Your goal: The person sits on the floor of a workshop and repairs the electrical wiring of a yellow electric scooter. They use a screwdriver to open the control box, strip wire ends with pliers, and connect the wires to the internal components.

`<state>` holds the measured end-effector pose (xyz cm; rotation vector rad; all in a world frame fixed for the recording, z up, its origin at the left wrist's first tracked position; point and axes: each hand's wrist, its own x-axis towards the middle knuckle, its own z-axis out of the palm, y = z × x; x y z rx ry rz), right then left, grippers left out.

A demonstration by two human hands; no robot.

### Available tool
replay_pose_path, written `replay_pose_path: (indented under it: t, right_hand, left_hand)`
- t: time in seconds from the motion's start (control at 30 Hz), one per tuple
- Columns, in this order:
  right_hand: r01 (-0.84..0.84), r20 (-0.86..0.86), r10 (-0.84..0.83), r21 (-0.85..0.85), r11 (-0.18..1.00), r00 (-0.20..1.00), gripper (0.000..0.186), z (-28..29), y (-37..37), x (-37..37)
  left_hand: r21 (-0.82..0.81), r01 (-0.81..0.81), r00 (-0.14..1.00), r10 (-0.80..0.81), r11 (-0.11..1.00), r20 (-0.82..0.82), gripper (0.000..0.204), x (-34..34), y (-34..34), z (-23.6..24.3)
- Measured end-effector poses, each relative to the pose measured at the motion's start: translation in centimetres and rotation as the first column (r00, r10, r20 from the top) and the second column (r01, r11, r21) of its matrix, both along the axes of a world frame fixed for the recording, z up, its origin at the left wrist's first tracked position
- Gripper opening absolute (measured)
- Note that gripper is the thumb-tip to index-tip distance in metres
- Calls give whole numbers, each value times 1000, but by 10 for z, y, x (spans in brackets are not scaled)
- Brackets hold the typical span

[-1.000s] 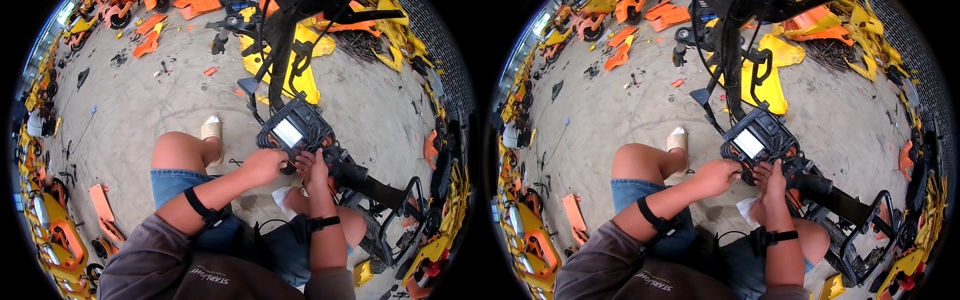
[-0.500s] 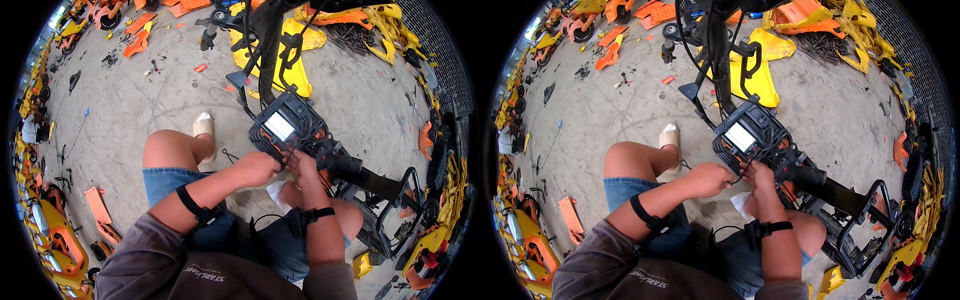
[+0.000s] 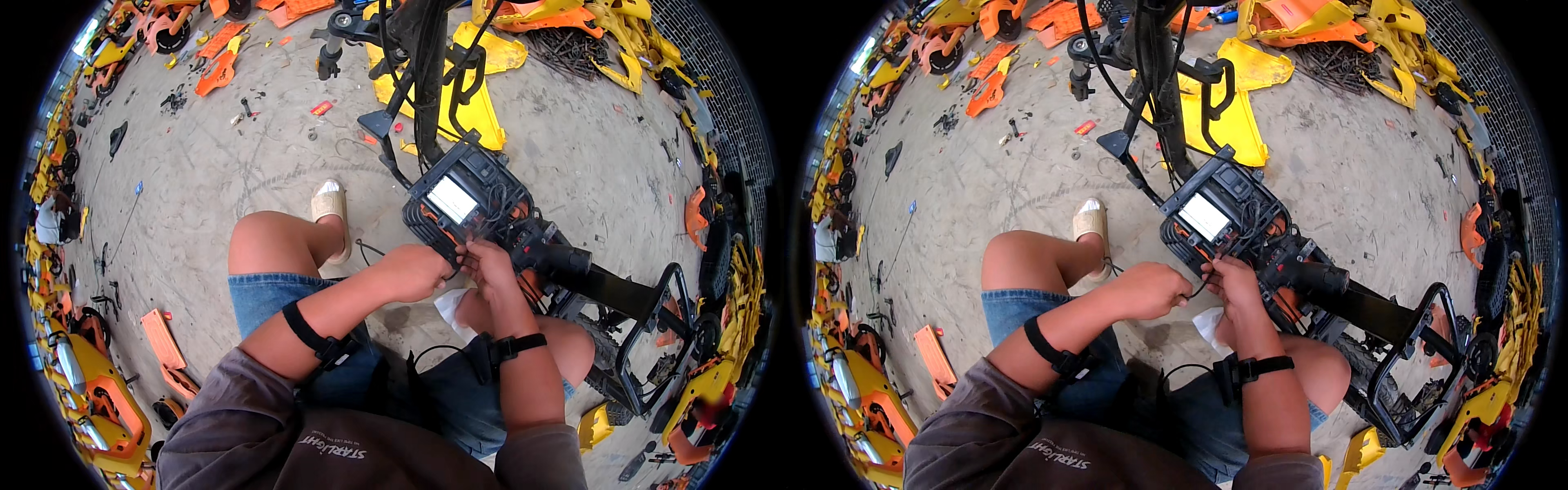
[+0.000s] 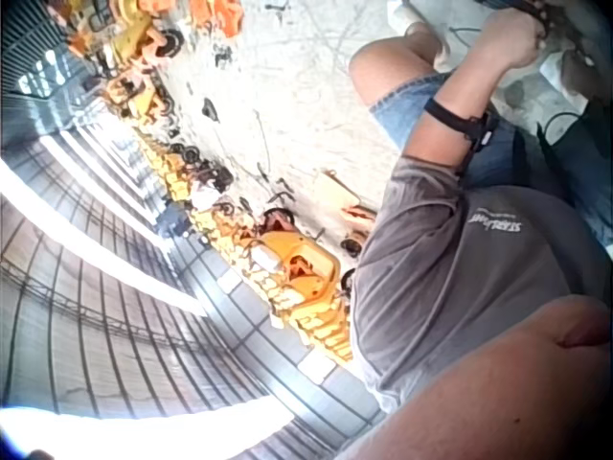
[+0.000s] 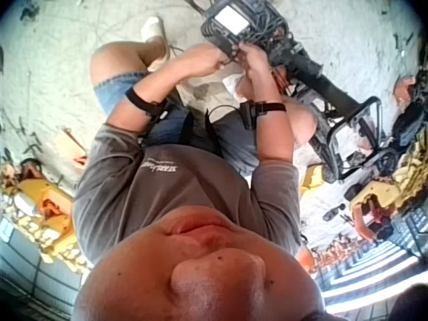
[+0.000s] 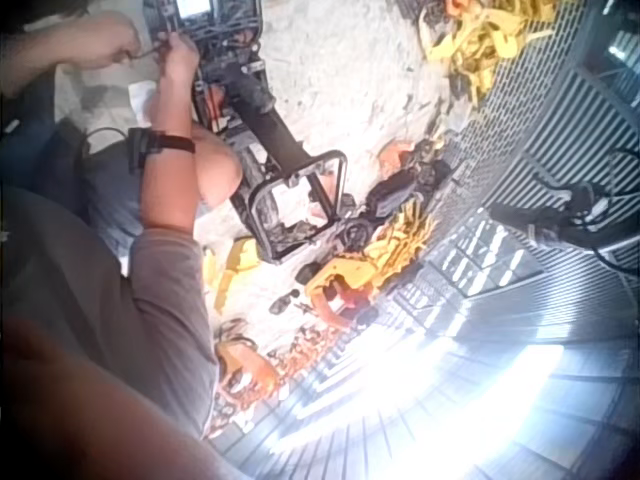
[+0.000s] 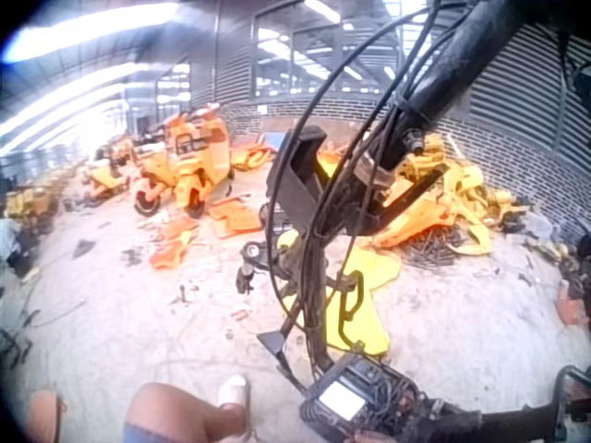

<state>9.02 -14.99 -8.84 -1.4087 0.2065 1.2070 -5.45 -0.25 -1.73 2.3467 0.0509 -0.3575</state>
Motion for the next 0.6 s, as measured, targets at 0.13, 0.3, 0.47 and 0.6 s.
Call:
replay_pose_path:
  t: [0.13, 0.3, 0.47, 0.6]
  right_hand:
    - [-20, 15, 20, 0, 1000, 1000, 14, -4, -1, 0]
    - [-42, 49, 49, -135, 990, 998, 20, 0, 2, 2]
    - [-20, 106, 47, -239, 971, 993, 31, 8, 2, 3]
    - [13, 131, 16, -222, 975, 991, 32, -5, 0, 6]
  left_hand:
    - [21, 4, 1000, -4, 1000, 11, 14, -1, 1, 1]
    - [50, 9, 1000, -9, 999, -2, 15, -2, 1, 0]
    - [59, -14, 1000, 13, 998, 15, 15, -3, 2, 0]
    - [62, -12, 1000, 12, 998, 10, 15, -3, 2, 0]
